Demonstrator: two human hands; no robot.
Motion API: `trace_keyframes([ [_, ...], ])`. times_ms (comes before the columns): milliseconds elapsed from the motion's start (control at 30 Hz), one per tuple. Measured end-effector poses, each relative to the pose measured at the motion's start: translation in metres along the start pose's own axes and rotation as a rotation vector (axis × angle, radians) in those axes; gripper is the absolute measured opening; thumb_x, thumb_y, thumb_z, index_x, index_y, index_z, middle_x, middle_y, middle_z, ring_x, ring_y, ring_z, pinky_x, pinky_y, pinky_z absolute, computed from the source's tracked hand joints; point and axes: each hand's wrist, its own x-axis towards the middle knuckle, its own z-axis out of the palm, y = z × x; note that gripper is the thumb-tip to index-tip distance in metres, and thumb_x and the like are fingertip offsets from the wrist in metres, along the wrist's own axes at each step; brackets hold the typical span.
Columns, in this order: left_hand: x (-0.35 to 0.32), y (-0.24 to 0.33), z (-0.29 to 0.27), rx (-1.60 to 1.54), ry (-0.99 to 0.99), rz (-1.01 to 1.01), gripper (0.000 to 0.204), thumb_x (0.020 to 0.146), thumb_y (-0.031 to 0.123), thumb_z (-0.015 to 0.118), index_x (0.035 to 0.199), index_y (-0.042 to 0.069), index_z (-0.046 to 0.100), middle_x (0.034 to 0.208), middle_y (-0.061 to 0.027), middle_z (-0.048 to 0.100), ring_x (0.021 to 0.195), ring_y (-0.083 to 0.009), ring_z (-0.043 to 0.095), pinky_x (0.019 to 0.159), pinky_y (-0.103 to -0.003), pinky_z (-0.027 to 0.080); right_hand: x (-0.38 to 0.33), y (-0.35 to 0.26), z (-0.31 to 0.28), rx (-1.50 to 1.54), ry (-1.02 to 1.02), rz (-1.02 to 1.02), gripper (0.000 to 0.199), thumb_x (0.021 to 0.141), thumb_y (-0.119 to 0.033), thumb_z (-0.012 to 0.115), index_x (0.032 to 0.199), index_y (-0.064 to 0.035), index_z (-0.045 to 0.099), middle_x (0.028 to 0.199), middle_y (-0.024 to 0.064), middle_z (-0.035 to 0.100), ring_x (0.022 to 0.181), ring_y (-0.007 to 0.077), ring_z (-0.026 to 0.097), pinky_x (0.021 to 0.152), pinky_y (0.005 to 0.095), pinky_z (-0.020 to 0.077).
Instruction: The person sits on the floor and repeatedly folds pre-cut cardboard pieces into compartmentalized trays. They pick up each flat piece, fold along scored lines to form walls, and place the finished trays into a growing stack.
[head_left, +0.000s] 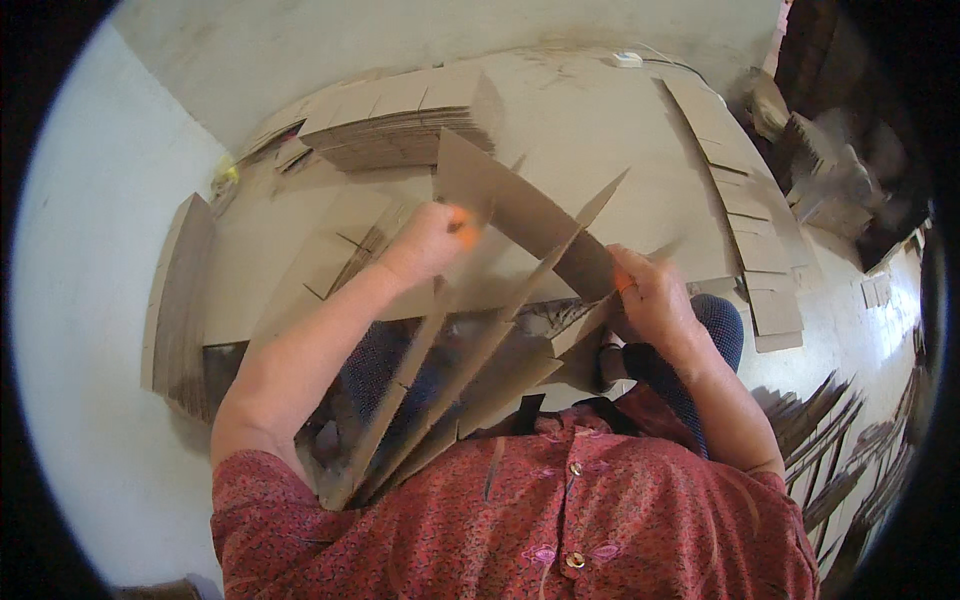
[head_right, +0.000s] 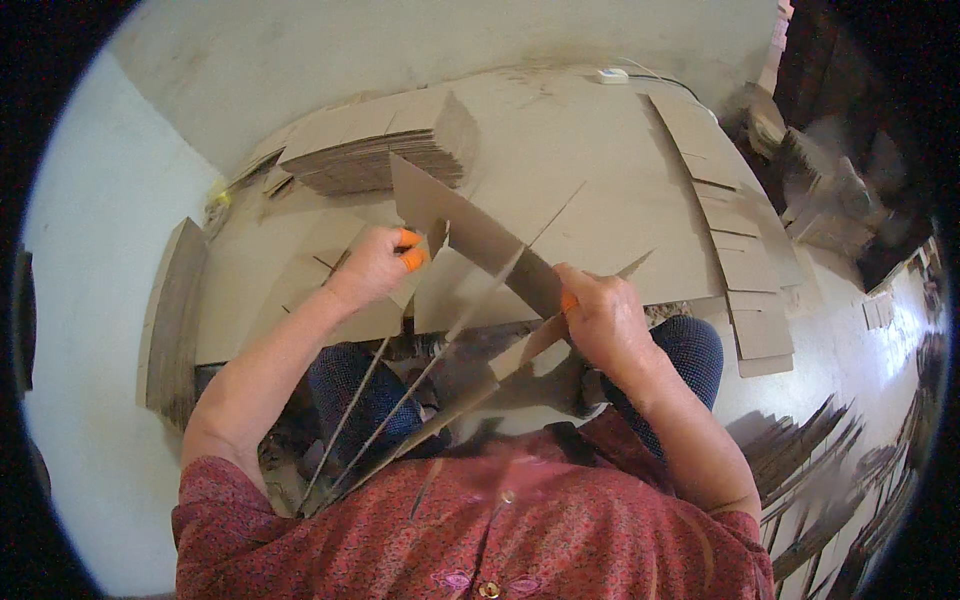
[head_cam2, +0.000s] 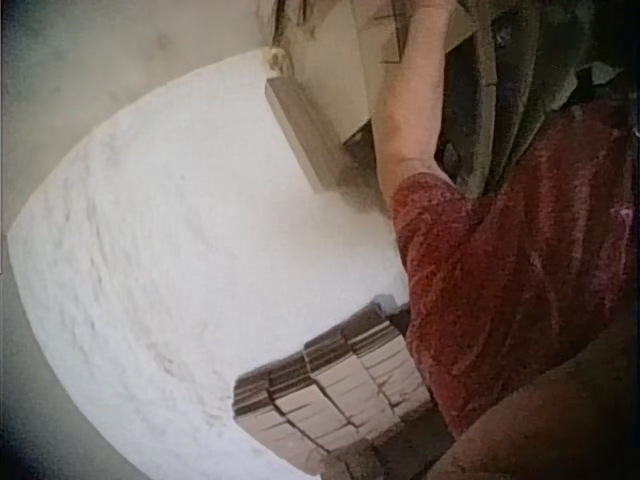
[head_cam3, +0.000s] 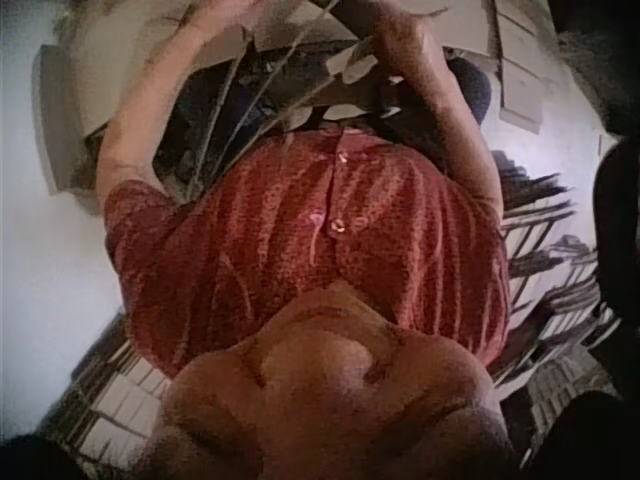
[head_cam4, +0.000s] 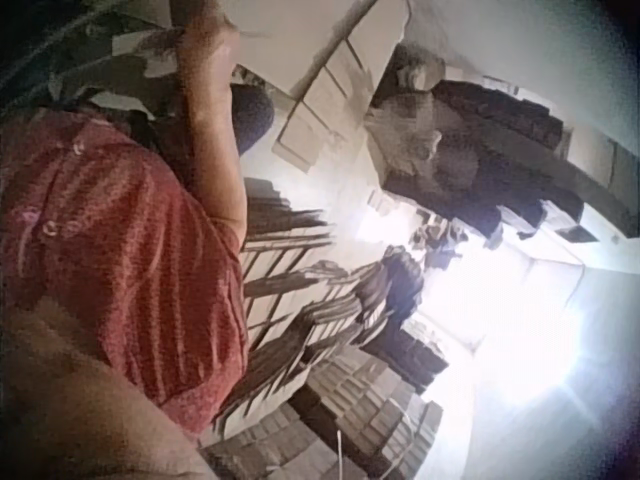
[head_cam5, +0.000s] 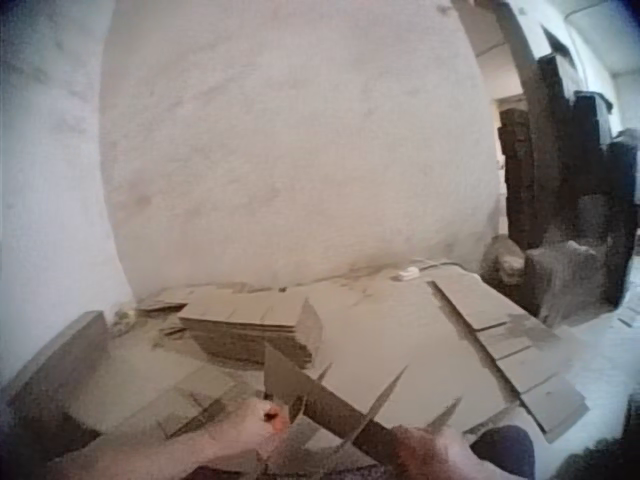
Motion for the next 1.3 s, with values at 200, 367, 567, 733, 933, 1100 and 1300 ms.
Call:
trace_keyframes([
  [200, 0.0, 0.009, -0.006, -0.185, -0.043, -0.123, 0.023, 0.088, 0.017, 0.064, 0.098, -0.003, 0.067, 0.079, -0.0006, 0.062, 0.073, -0.008, 0.05, 0.067, -0.027, 0.044, 0.002, -0.009, -0.015, -0.026, -0.006, 0.042, 0.02, 0.078, -0.003, 0.054, 0.097, -0.004, 0.062, 0.077, 0.0222, 0.063, 0.072, 0.0414, 0.061, 0.063, 0.0467, 0.0492],
  [367, 0.011, 0.03, -0.001, -0.141, -0.023, -0.064, 0.025, 0.088, 0.018, 0.064, 0.102, -0.003, 0.066, 0.08, -0.0008, 0.063, 0.073, -0.0073, 0.052, 0.063, -0.026, 0.045, 0.008, 0.012, -0.014, -0.153, -0.236, 0.183, 0.028, 0.085, -0.007, 0.053, 0.111, -0.0045, 0.061, 0.083, 0.0229, 0.063, 0.08, 0.0395, 0.063, 0.067, 0.044, 0.0487],
  [567, 0.068, -0.025, -0.008, 0.069, 0.393, 0.193, 0.043, 0.088, 0.028, 0.065, 0.118, -0.002, 0.061, 0.111, -0.0161, 0.065, 0.1, -0.027, 0.062, 0.085, -0.035, 0.049, 0.046, 0.044, -0.026, -0.177, -0.026, 0.209, 0.013, 0.081, -0.007, 0.051, 0.09, -0.0026, 0.061, 0.077, 0.0238, 0.062, 0.076, 0.0422, 0.061, 0.065, 0.0481, 0.0482],
  [733, 0.117, -0.046, -0.029, 0.579, 0.515, 0.05, 0.063, 0.086, 0.031, 0.066, 0.137, 0.003, 0.042, 0.145, -0.0152, 0.038, 0.132, -0.0328, 0.035, 0.105, -0.042, 0.037, 0.069, 0.076, -0.021, -0.323, -0.022, 0.182, 0.013, 0.081, -0.01, 0.053, 0.081, -0.0022, 0.063, 0.075, 0.0243, 0.061, 0.076, 0.0434, 0.06, 0.065, 0.0501, 0.0487],
  [933, 0.163, -0.056, -0.044, 0.854, 0.516, 0.129, 0.05, 0.085, 0.024, 0.066, 0.13, 0.005, 0.052, 0.125, -0.0164, 0.057, 0.119, -0.0313, 0.051, 0.095, -0.041, 0.044, 0.106, 0.14, -0.016, -0.534, 0.042, 0.127, 0.014, 0.084, -0.012, 0.052, 0.088, -0.0041, 0.063, 0.079, 0.0226, 0.064, 0.075, 0.041, 0.063, 0.066, 0.0493, 0.0508],
  [1100, 0.173, -0.057, -0.071, 0.572, 0.348, 0.078, 0.026, 0.082, 0.014, 0.066, 0.105, 0.003, 0.068, 0.092, -0.0185, 0.069, 0.091, -0.0275, 0.066, 0.08, -0.038, 0.048, 0.124, 0.128, -0.029, -0.553, 0.016, 0.237, 0.024, 0.087, -0.016, 0.054, 0.106, -0.0036, 0.061, 0.099, 0.023, 0.064, 0.087, 0.0394, 0.063, 0.073, 0.0476, 0.0516],
  [1300, 0.169, -0.074, -0.1, 0.172, 0.285, 0.137, 0.023, 0.085, 0.015, 0.066, 0.103, 0.002, 0.069, 0.083, -0.0096, 0.069, 0.076, -0.016, 0.06, 0.071, -0.032, 0.047, 0.104, 0.101, -0.023, -0.569, 0.349, -0.03, 0.039, 0.089, -0.021, 0.058, 0.123, -0.0034, 0.056, 0.114, 0.0214, 0.061, 0.094, 0.038, 0.062, 0.081, 0.0422, 0.0507],
])
